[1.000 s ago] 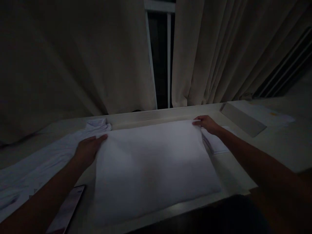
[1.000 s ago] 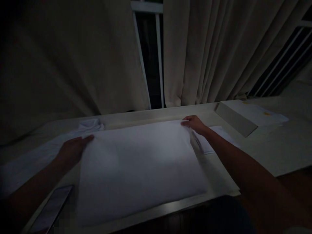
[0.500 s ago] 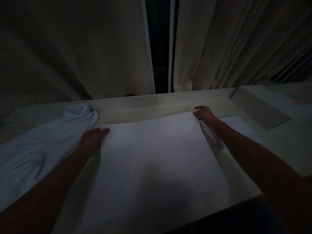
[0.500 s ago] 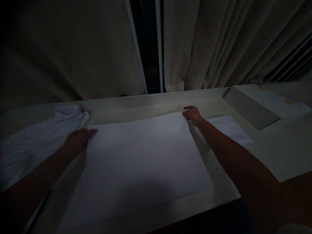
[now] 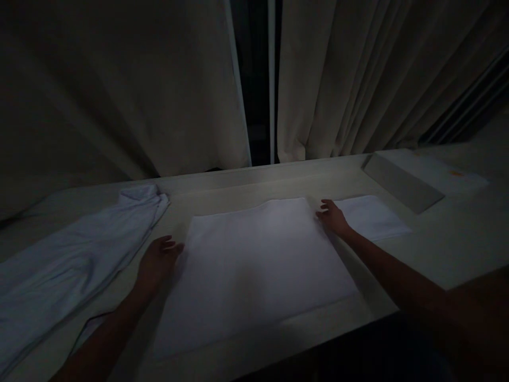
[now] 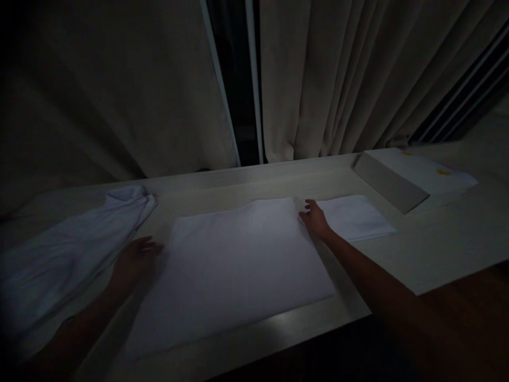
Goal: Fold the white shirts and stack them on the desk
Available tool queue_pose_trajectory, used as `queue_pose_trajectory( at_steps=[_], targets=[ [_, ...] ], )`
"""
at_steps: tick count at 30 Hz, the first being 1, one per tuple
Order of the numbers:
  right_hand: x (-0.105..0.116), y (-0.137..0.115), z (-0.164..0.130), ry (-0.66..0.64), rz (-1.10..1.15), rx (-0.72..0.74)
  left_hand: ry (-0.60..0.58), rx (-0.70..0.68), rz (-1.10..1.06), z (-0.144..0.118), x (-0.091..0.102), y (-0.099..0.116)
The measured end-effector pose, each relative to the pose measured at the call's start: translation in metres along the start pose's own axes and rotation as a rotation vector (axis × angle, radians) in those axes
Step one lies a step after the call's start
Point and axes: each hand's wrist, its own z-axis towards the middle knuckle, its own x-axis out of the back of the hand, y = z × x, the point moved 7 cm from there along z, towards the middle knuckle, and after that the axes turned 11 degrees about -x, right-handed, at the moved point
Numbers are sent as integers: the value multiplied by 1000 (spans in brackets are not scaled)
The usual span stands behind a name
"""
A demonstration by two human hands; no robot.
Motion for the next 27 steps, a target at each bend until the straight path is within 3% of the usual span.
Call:
queue_pose_trajectory(
  at_steps=[2, 5, 9, 12, 19, 24, 27],
  targets=[
    [19, 19, -47, 27, -64, 24, 67, 49, -4, -49, 5, -20],
    [38, 56, -114, 76, -159, -44, 106, 80, 40, -119, -4, -42],
    [41, 86, -169, 49, -208, -100, 167, 100, 99, -174, -17, -47],
    [38, 89, -184, 55, -224, -57, 193, 132, 77, -185, -20, -45],
    [45, 86, -197, 256, -55, -8, 297, 118, -62, -196, -9, -42],
    [49, 86, -200, 274, 21, -14, 327, 53, -198, -201, -13, -44],
    [47, 89, -199, 284, -47, -45, 324, 76, -132, -200, -18, -48]
  ],
)
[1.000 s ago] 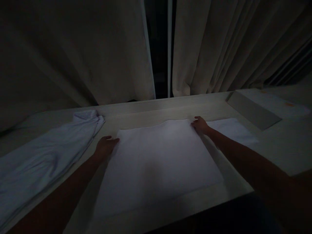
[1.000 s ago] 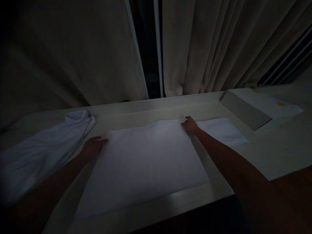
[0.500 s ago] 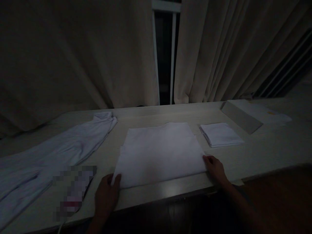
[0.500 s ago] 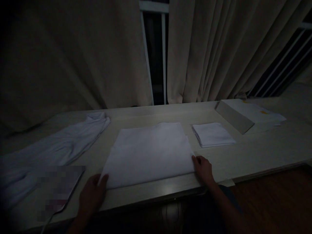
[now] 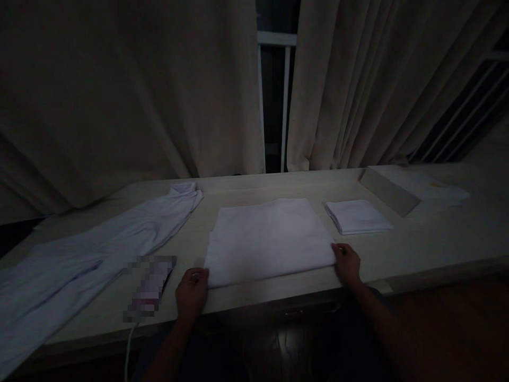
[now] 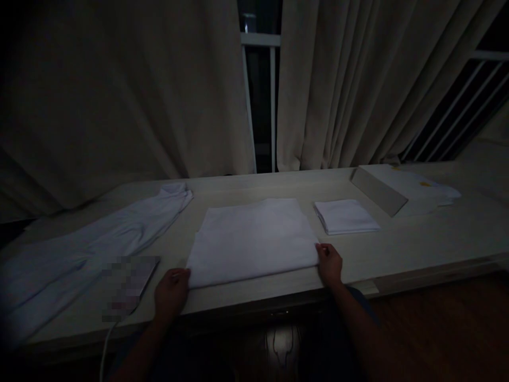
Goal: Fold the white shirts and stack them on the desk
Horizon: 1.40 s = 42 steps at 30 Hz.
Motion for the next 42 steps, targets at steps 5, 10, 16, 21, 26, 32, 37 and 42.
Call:
queue_pose_trajectory(
  at_steps=[5, 10, 16, 21, 26, 32, 37, 42],
  targets=[
    [-7, 2, 2, 10, -177, 23, -35, -3, 147, 0, -4, 2],
    [-10, -2, 2, -4, -325, 23, -62, 4, 187, -3, -4, 8],
    [-5, -5, -1, 56, -229, 17, -85, -9, 230, 1, -8, 3],
    [-3, 5, 2, 81, -32, -15, -103, -28, 253, 7, -13, -4],
    [-4, 10, 4, 95, -33, -24, -108, -46, 267, 9, -16, -10],
    [-7, 8, 3, 57, -185, 17, -72, -66, 261, 1, -13, 0],
    [-13, 7, 3, 55, -273, 63, -65, -99, 289, -1, -10, 7],
    [-2, -2, -1, 91, -272, 92, -58, -106, 300, -1, -10, 6]
  ],
)
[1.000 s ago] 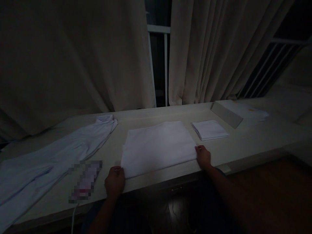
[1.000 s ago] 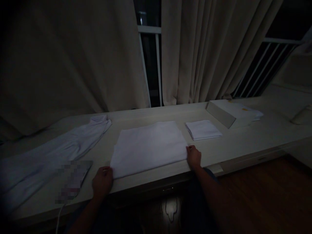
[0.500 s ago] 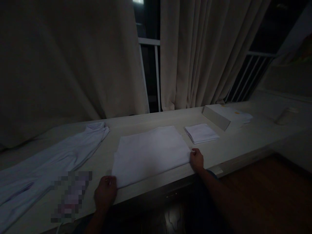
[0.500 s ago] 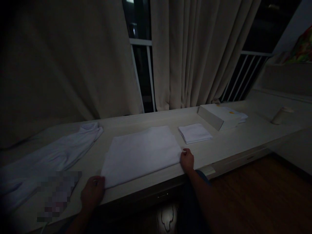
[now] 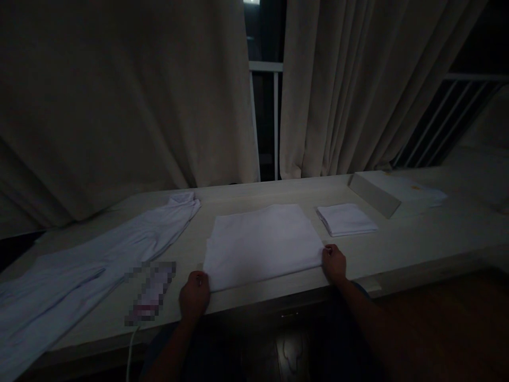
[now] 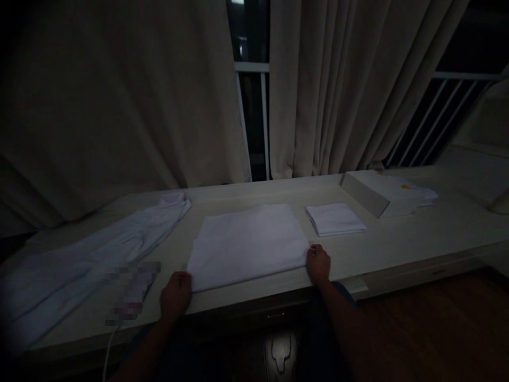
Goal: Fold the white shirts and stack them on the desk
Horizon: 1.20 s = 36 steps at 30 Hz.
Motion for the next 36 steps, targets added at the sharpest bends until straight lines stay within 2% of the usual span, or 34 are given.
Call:
queue_pose_trajectory(
  at_steps=[3, 5, 8, 11, 14, 16, 18, 21, 25, 28, 30, 32, 36],
  targets=[
    [16, -22, -15, 99, -38, 183, 5, -20, -2, 1, -2, -1],
    [14, -46, -42, 102, -52, 355, 6, -32, -10, 2, -4, -2],
    [-17, -91, -109, -18, -44, 575, 8, -35, -23, 2, -6, -5],
    [-56, -150, -201, -156, 18, 857, 14, -38, -27, 1, -5, -5],
    [-77, -198, -267, -252, 92, 954, 10, -35, -35, 1, -5, -4],
    [-84, -214, -287, -300, 112, 953, -1, -18, -37, 1, -5, -4],
    [-86, -213, -287, -328, 102, 929, -11, -1, -29, 1, -5, -4],
    [-83, -184, -260, -336, 54, 911, -18, 11, -16, 1, -4, -2],
    [-57, -112, -191, -304, -63, 851, -30, 23, -15, 1, -4, -2],
    [-28, -53, -130, -261, -207, 672, -48, 38, -2, 3, -7, -5],
    [-14, -23, -101, -241, -292, 549, -65, 37, 3, 5, -10, -7],
    [-7, -8, -87, -229, -335, 483, -65, 25, 4, 6, -12, -9],
    [-7, -10, -90, -179, -333, 459, -49, 8, 18, 4, -12, -7]
  ],
)
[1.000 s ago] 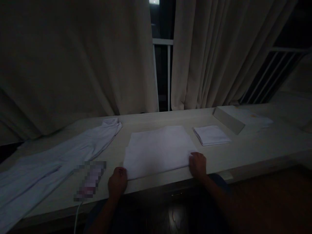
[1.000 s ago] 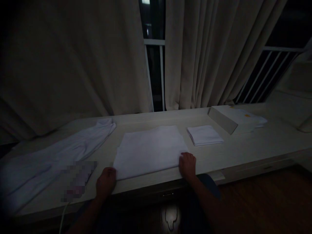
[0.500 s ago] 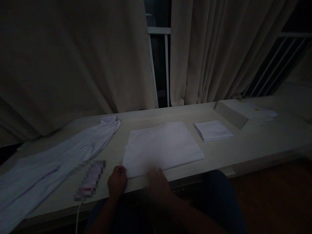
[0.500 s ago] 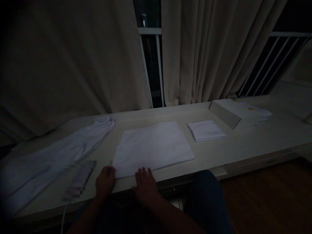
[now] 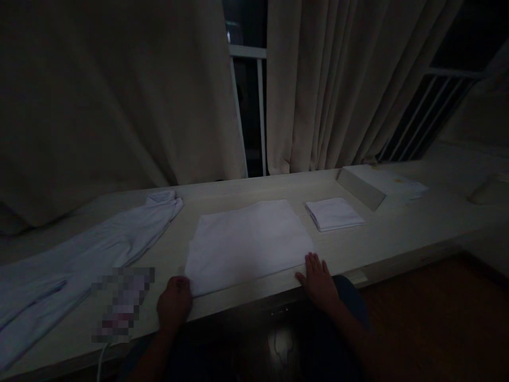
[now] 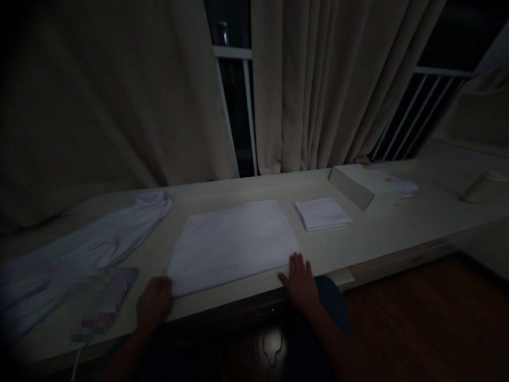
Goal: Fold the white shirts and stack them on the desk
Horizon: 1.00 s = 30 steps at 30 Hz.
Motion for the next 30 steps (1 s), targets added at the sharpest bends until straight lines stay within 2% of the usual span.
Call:
queue_pose_trajectory(
  at_steps=[4, 7, 9, 11, 13, 17, 19, 21, 22, 24, 27, 30],
  targets=[
    [-1, -6, -3, 35, 1, -23, 10, 12, 17, -4, 6, 7],
    [-3, -4, -3, 29, 13, -5, 53, -27, 87, -6, 22, 20],
    [-4, -2, -3, 32, 21, 2, 132, -140, 167, -10, 37, 41],
    [-4, -1, -3, 40, 19, 1, 175, -289, 206, -19, 43, 72],
    [-5, -2, -4, 47, 16, 4, 124, -438, 184, -34, 29, 114],
    [-7, -3, -4, 54, 27, 29, -12, -738, 120, -70, -31, 217],
    [-7, -4, -5, 54, 29, 44, -38, -801, 67, -79, -57, 259],
    [-6, -5, -5, 57, 20, 48, -50, -780, 34, -77, -74, 281],
    [-6, -5, -5, 59, 13, 43, -56, -748, 31, -74, -80, 283],
    [-4, -6, -6, 51, 6, 35, -72, -663, 55, -66, -84, 273],
    [-3, -7, -5, 32, 14, 32, -90, -534, 122, -55, -79, 231],
    [-5, -5, -4, 31, -5, 18, -66, -409, 203, -49, -61, 179]
  ],
)
